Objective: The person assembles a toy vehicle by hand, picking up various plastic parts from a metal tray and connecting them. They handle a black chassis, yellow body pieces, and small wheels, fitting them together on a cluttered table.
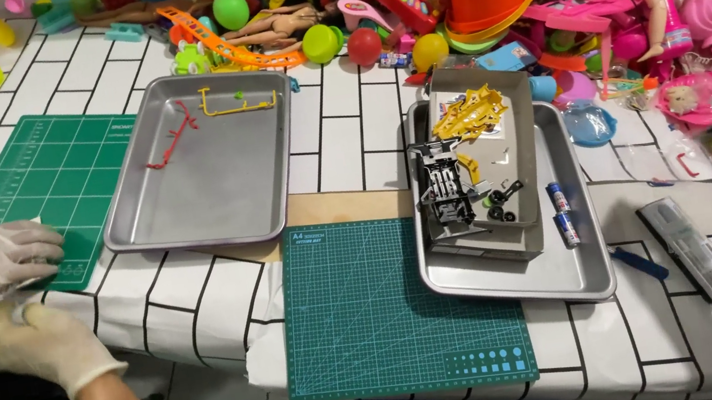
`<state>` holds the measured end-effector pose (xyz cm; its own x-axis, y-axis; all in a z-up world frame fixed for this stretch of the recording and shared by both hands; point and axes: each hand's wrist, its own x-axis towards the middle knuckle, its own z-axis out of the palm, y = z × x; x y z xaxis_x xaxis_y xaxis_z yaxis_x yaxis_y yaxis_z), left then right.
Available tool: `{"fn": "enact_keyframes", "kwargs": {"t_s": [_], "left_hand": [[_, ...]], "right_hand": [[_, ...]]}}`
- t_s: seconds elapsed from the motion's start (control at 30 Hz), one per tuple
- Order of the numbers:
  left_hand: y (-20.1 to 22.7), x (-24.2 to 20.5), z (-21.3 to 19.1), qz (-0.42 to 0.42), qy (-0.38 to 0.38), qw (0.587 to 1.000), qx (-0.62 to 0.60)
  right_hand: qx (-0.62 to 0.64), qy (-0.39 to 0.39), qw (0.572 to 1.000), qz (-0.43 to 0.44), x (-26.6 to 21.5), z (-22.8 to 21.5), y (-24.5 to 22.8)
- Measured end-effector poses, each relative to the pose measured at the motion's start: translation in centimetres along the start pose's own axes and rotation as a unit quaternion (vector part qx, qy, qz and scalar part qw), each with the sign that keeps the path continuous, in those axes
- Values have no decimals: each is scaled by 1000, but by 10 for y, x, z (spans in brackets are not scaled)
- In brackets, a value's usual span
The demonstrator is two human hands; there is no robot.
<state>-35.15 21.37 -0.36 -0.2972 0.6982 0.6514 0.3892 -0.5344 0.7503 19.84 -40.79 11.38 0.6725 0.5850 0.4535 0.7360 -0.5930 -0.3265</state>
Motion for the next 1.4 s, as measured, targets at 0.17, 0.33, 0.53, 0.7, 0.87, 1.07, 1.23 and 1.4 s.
{"fn": "enact_keyframes", "kwargs": {"t_s": [0.17,0.33,0.53,0.7,0.87,1.07,1.23,1.4], "left_hand": [[163,-84,-13,155,-84,984,23],[308,-156,9,-82,-718,679,-130],[319,-163,32,-85,-659,702,-256],[325,-160,51,-175,-588,767,-190],[283,-142,103,-215,-510,822,-135],[225,-152,171,-16,-566,796,214],[246,-176,188,317,-500,798,114],[241,-199,207,333,-594,699,220]], "right_hand": [[20,17,984,-175,-7,34,-164],[24,-68,927,-369,-11,87,-258],[-19,-10,940,-341,-11,102,-247],[57,10,952,-302,-1,109,-223],[80,135,968,-196,22,109,-124],[59,180,977,-101,25,130,-37],[48,168,982,-73,23,151,-11],[72,184,980,-33,28,152,-6]]}}
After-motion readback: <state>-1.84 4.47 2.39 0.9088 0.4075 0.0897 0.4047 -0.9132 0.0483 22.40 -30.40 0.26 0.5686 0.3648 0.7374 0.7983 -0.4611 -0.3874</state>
